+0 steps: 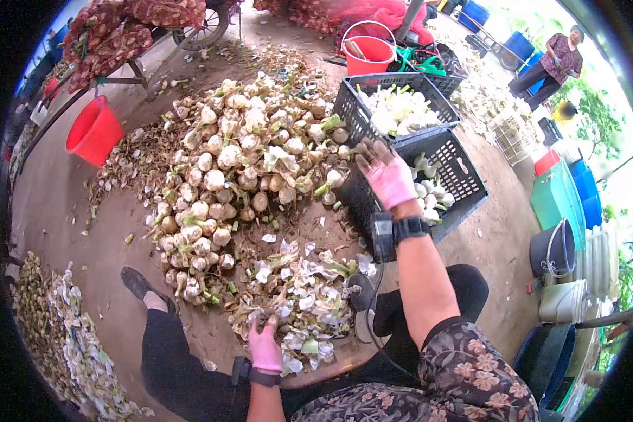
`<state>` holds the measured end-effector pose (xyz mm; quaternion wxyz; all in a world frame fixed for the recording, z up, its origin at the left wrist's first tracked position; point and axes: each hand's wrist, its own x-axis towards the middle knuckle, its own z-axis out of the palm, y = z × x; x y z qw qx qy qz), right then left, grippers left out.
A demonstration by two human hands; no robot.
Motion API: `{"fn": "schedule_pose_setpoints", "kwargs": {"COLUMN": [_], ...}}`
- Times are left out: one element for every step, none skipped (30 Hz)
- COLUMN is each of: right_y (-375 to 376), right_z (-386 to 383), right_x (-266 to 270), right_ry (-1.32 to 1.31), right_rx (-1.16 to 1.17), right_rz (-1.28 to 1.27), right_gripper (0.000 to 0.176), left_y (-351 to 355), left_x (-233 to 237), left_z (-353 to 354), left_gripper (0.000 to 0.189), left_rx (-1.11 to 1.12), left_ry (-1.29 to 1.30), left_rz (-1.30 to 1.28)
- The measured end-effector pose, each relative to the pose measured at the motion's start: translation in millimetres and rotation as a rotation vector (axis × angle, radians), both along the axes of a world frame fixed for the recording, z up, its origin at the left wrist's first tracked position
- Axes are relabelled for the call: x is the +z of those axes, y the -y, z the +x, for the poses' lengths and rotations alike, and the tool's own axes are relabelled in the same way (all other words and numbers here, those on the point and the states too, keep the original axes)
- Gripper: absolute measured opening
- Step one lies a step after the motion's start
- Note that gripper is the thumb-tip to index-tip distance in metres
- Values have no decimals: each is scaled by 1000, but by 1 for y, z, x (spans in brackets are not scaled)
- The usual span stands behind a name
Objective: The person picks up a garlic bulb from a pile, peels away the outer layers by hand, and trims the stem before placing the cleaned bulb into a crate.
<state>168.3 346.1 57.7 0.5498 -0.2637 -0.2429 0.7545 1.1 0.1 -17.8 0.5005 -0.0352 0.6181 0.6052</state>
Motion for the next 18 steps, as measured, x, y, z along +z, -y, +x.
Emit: {"fn": "schedule_pose_setpoints", "kwargs": {"right_y": [-16,-18,-26,-26,-12,-15,-21,-15,-19,-26,-36,-49,-46,-40,-34,-18,5,23], "right_z": [4,9,1,-4,-23,-26,-34,-51,-59,-60,-57,-48,-53,-56,-58,-65,-75,-77], "right_x": [-6,-22,-42,-66,-74,-115,-156,-142,-156,-180,-215,-256,-256,-247,-236,-225,-210,-214], "right_ry": [122,266,365,647,923,1232,1526,1779,1787,1810,1837,1916,1916,1911,1903,1793,1650,1617], "right_rx": [-62,180,217,228,242,245,246,250,176,116,55,25,45,150,252,368,449,565], "right_rz": [9,329,138,36,-70,113,312,234,112,145,179,230,228,264,298,331,378,417], "right_gripper": [27,32,38,39,40,41,42,48,50,51,52,43,43,39,37,27,23,21], "left_y": [-1,-3,-8,-8,-2,1,12,3,-10,-18,-20,-18,-16,-17,-18,-22,-27,-28], "left_x": [-5,-11,0,-15,-34,-45,-69,-50,-22,-12,-17,-24,-28,-29,-26,-20,-15,-14], "left_z": [3,5,3,5,6,6,11,9,6,1,0,-1,-1,-1,-2,-2,-1,0], "left_gripper": [34,32,33,33,32,31,35,36,38,41,41,41,40,39,39,34,30,32], "left_rx": [9,2,-36,-80,-124,-148,-173,-225,-277,-240,-234,-224,-213,-237,-233,-226,-216,-193], "left_ry": [60,6,76,36,-8,-27,-139,-240,-337,-168,-166,-120,-74,-102,-98,-109,-121,-113], "left_rz": [11,-43,-31,-10,7,-66,-83,-168,-250,-184,-197,-166,-136,-141,-153,-173,-188,-148]}}
